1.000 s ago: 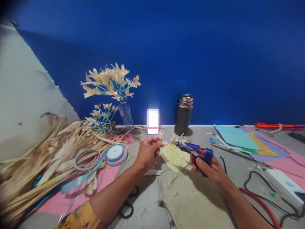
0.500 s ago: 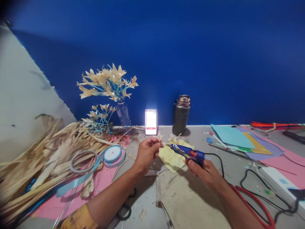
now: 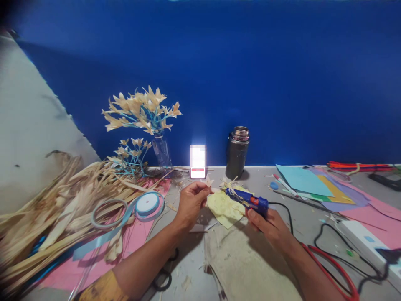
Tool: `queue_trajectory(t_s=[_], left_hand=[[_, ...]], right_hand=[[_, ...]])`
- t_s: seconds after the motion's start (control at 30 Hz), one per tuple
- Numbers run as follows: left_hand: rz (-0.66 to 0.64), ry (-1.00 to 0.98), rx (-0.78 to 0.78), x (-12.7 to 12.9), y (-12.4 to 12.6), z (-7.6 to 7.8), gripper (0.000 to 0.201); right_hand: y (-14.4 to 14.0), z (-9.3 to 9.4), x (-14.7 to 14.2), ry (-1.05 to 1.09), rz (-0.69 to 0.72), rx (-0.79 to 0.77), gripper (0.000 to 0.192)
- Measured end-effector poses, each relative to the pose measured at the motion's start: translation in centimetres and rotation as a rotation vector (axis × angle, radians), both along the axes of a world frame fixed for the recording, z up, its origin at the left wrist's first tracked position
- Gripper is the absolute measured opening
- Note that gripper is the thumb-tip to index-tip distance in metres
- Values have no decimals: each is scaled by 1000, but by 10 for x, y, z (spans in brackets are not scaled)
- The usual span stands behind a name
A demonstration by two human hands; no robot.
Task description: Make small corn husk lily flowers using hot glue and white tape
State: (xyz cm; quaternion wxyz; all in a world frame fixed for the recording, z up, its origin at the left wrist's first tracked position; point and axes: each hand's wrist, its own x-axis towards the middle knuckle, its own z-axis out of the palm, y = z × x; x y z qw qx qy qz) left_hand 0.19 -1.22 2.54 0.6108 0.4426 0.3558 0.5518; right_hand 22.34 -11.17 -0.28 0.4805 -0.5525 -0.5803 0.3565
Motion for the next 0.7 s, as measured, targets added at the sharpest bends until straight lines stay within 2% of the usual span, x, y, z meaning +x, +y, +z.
queue_trajectory(t_s=[0.1, 0.23, 0.3, 0.4, 0.5, 0.7], left_hand=[[18, 4, 0, 0, 0, 0, 21], [8, -10, -15, 1, 0, -1, 23], [2, -22, -21, 1, 0, -2, 24], [15, -19, -25, 1, 0, -2, 24], [26, -6, -29, 1, 1, -2, 22], [21, -19, -50, 1, 0, 0, 26]], right_hand=[[-1, 2, -3, 30, 0, 56, 51], [-1, -4, -5, -24, 31, -9, 53], [0, -7, -5, -47, -11, -38, 55], [0, -6, -5, -25, -62, -6, 55], [-2, -3, -8, 19, -43, 32, 56], [0, -5, -8, -73, -28, -25, 59]])
